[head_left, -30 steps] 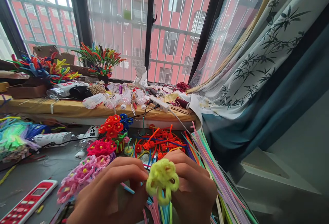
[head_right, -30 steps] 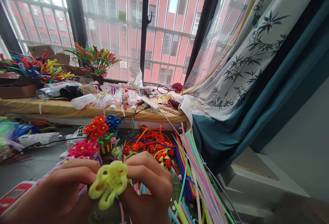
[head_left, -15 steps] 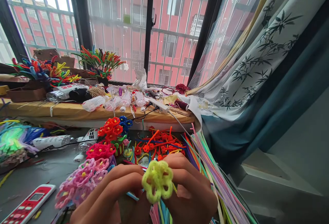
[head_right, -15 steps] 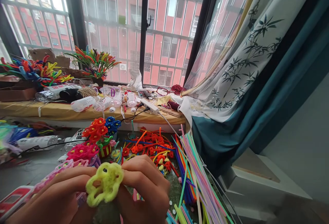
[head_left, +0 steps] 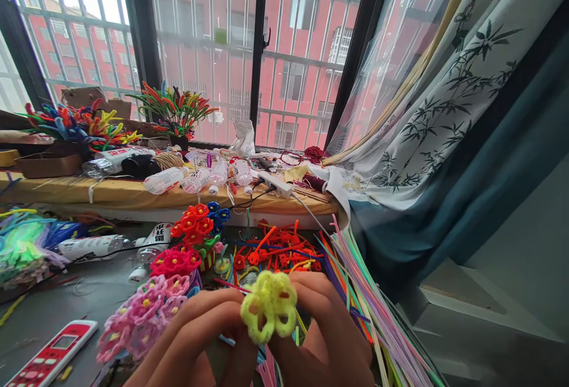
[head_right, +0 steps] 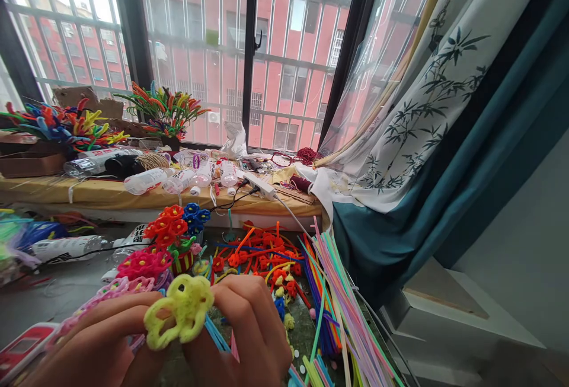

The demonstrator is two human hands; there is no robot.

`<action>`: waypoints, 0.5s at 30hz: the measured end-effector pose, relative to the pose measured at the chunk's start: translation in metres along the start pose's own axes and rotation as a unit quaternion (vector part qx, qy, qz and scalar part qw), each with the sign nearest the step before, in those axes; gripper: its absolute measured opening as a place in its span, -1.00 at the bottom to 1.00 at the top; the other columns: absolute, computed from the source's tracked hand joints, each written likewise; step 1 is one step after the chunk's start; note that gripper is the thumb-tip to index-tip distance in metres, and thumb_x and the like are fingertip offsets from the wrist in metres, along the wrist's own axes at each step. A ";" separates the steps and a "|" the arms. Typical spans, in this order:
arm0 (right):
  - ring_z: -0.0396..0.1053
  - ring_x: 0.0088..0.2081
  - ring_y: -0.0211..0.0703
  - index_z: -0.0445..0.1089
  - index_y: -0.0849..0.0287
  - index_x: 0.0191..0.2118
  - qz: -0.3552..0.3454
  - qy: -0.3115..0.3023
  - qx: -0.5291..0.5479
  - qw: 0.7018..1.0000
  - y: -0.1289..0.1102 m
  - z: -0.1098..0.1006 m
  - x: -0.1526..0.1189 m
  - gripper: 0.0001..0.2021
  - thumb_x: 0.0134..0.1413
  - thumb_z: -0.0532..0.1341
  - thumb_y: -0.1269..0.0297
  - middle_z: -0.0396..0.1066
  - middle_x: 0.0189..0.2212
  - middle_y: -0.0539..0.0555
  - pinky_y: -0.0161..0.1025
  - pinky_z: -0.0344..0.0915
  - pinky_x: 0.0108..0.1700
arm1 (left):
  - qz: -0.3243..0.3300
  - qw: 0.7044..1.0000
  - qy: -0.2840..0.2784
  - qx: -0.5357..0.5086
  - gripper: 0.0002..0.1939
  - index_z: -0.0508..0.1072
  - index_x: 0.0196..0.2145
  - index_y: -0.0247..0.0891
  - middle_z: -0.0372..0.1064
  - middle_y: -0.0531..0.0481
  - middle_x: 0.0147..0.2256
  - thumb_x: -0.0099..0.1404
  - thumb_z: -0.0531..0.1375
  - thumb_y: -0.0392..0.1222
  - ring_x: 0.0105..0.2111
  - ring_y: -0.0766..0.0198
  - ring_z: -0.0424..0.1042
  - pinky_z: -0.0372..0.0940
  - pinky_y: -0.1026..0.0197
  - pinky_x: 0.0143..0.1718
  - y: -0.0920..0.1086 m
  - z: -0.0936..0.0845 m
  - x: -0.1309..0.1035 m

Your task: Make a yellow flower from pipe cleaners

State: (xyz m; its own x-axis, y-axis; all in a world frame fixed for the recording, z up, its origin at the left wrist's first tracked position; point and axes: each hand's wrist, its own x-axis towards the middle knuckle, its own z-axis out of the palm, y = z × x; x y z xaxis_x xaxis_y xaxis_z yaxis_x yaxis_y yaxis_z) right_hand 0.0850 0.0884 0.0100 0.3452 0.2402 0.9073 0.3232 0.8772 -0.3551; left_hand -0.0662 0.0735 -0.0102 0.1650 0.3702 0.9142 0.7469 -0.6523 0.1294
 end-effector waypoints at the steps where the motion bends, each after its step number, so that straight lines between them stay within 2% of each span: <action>1: 0.46 -0.44 -0.22 0.47 0.19 -0.27 -0.001 -0.012 -0.003 1.000 0.001 -0.001 0.000 -0.91 0.12 0.39 0.37 0.48 -0.46 0.02 -0.35 0.41 -0.40 | 0.002 1.000 -0.006 0.002 -0.86 0.49 -0.21 -0.19 0.60 0.04 -0.33 0.29 0.24 -0.37 -0.41 0.37 0.61 0.48 0.45 -0.27 0.000 0.000 0.001; 4: 0.47 -0.44 -0.22 0.48 0.22 -0.30 -0.013 -0.060 0.017 0.998 0.005 -0.004 0.001 -0.97 0.17 0.33 0.42 0.50 -0.44 0.05 -0.35 0.42 -0.40 | 0.032 0.999 -0.026 -0.002 -0.85 0.50 -0.21 -0.20 0.60 0.03 -0.34 0.28 0.24 -0.38 -0.41 0.36 0.62 0.49 0.47 -0.31 0.002 0.000 0.007; 6: 0.43 -0.49 -0.24 0.48 0.24 -0.38 -0.007 -0.039 0.047 0.998 0.004 -0.004 0.001 -0.87 0.21 0.28 0.47 0.48 -0.49 0.05 -0.34 0.39 -0.47 | 0.035 0.999 -0.013 -0.038 -0.86 0.49 -0.20 -0.20 0.60 0.02 -0.34 0.28 0.24 -0.36 -0.40 0.33 0.62 0.50 0.45 -0.31 0.003 0.001 0.009; 9: 0.40 -0.53 -0.24 0.49 0.26 -0.44 -0.002 0.005 0.067 0.998 0.000 0.000 0.000 -0.81 0.22 0.27 0.49 0.46 -0.53 0.05 -0.32 0.35 -0.53 | -0.012 0.994 0.007 -0.109 -0.83 0.48 -0.17 -0.17 0.62 0.02 -0.31 0.29 0.25 -0.35 -0.39 0.30 0.63 0.53 0.38 -0.30 0.002 0.002 0.010; 11: 0.41 -0.52 -0.22 0.51 0.27 -0.41 -0.004 -0.002 0.067 0.998 -0.001 0.001 0.000 -0.84 0.22 0.27 0.48 0.47 -0.53 0.07 -0.31 0.36 -0.52 | -0.034 0.992 -0.018 -0.118 -0.82 0.51 -0.18 -0.16 0.63 0.02 -0.29 0.26 0.27 -0.35 -0.41 0.29 0.63 0.54 0.36 -0.32 0.001 0.002 0.009; 15: 0.43 -0.52 -0.21 0.53 0.27 -0.37 -0.019 0.003 0.064 0.998 0.000 -0.001 0.002 -0.87 0.20 0.28 0.50 0.49 -0.51 0.08 -0.30 0.39 -0.53 | -0.027 0.995 -0.071 -0.069 -0.84 0.57 -0.21 -0.17 0.66 0.03 -0.32 0.23 0.32 -0.31 -0.43 0.27 0.64 0.53 0.41 -0.38 -0.002 -0.002 0.008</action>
State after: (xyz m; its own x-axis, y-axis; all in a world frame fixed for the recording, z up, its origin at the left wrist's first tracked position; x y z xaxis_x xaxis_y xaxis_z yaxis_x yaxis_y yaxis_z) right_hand 0.0864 0.0888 0.0116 0.3397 0.2048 0.9180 0.2207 0.9314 -0.2894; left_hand -0.0673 0.0767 -0.0023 0.2247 0.4906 0.8419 0.6632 -0.7100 0.2367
